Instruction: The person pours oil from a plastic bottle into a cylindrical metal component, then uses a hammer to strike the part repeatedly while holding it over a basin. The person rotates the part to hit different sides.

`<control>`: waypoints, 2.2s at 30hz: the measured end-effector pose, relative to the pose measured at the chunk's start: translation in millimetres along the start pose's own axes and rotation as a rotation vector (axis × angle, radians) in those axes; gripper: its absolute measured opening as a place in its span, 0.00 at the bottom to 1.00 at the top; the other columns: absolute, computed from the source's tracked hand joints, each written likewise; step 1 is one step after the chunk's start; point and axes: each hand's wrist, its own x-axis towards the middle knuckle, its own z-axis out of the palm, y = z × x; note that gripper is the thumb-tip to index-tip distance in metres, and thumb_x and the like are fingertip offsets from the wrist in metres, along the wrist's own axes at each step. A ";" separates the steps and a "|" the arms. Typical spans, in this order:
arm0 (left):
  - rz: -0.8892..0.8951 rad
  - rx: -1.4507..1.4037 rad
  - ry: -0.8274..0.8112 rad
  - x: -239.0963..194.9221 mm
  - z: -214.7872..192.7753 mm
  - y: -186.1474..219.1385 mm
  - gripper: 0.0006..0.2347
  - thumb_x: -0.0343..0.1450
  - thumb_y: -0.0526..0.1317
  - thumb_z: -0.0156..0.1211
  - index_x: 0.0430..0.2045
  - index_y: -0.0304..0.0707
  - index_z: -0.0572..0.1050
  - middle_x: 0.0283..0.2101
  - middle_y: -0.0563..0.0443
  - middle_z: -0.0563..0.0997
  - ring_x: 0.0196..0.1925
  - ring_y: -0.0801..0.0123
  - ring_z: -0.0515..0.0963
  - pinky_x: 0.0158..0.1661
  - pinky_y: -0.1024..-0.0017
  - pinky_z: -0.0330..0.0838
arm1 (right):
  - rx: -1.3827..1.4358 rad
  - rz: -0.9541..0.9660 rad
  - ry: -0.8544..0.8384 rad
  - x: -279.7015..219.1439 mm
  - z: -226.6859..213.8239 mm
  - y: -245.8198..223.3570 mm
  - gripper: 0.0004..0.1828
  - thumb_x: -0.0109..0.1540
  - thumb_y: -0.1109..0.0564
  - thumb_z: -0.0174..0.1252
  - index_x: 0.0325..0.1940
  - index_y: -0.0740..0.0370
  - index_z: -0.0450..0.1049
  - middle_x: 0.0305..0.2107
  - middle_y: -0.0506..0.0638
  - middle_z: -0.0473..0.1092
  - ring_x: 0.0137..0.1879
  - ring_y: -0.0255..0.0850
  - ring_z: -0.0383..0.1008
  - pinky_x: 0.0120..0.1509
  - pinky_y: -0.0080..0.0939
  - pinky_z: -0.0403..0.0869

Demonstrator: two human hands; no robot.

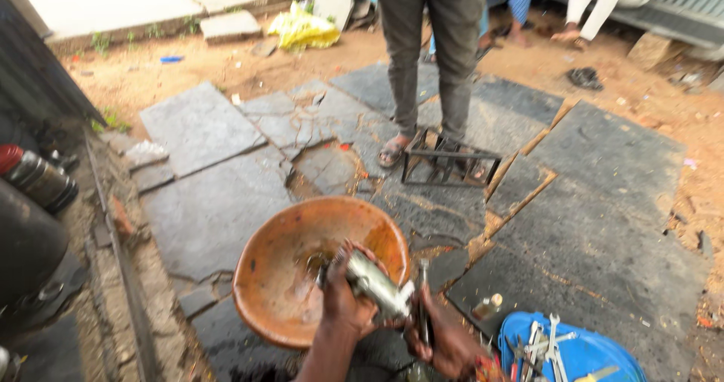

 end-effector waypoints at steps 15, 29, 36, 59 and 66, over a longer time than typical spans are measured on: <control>0.089 0.626 0.388 -4.6 3.7 -95.0 0.34 0.66 0.46 0.72 0.63 0.43 0.57 0.54 0.53 0.73 0.54 0.64 0.74 0.52 0.57 0.72 | -0.856 -0.540 0.461 -23.5 -14.9 -22.8 0.31 0.54 0.55 0.72 0.62 0.56 0.76 0.18 0.43 0.69 0.22 0.29 0.63 0.23 0.33 0.63; -0.009 -0.015 0.297 1.8 -3.6 -19.4 0.15 0.69 0.48 0.69 0.42 0.43 0.74 0.29 0.54 0.76 0.29 0.70 0.79 0.30 0.66 0.80 | -0.953 -0.457 0.374 -52.4 28.7 -23.3 0.11 0.63 0.58 0.61 0.49 0.62 0.75 0.26 0.44 0.72 0.26 0.28 0.66 0.26 0.32 0.69; -0.068 -0.089 0.101 -3.6 3.9 1.0 0.15 0.70 0.48 0.68 0.42 0.40 0.73 0.27 0.49 0.78 0.26 0.67 0.80 0.30 0.65 0.79 | -0.903 -0.388 0.343 -80.4 61.3 -33.5 0.07 0.64 0.58 0.58 0.44 0.63 0.75 0.21 0.44 0.67 0.21 0.29 0.66 0.21 0.34 0.75; -0.133 -0.140 -0.328 -1.4 -16.1 0.8 0.23 0.72 0.54 0.69 0.46 0.32 0.73 0.35 0.44 0.78 0.34 0.61 0.80 0.40 0.65 0.79 | -0.761 -1.113 0.256 -110.7 26.1 -24.3 0.11 0.74 0.53 0.47 0.48 0.58 0.74 0.27 0.49 0.73 0.30 0.36 0.74 0.39 0.33 0.75; -0.174 -0.146 -0.260 12.2 -21.6 3.5 0.23 0.71 0.55 0.63 0.46 0.33 0.72 0.37 0.44 0.78 0.36 0.61 0.80 0.39 0.62 0.78 | -1.491 -0.385 0.294 -69.9 40.4 -14.0 0.09 0.72 0.57 0.51 0.48 0.64 0.74 0.26 0.60 0.71 0.30 0.48 0.69 0.36 0.41 0.72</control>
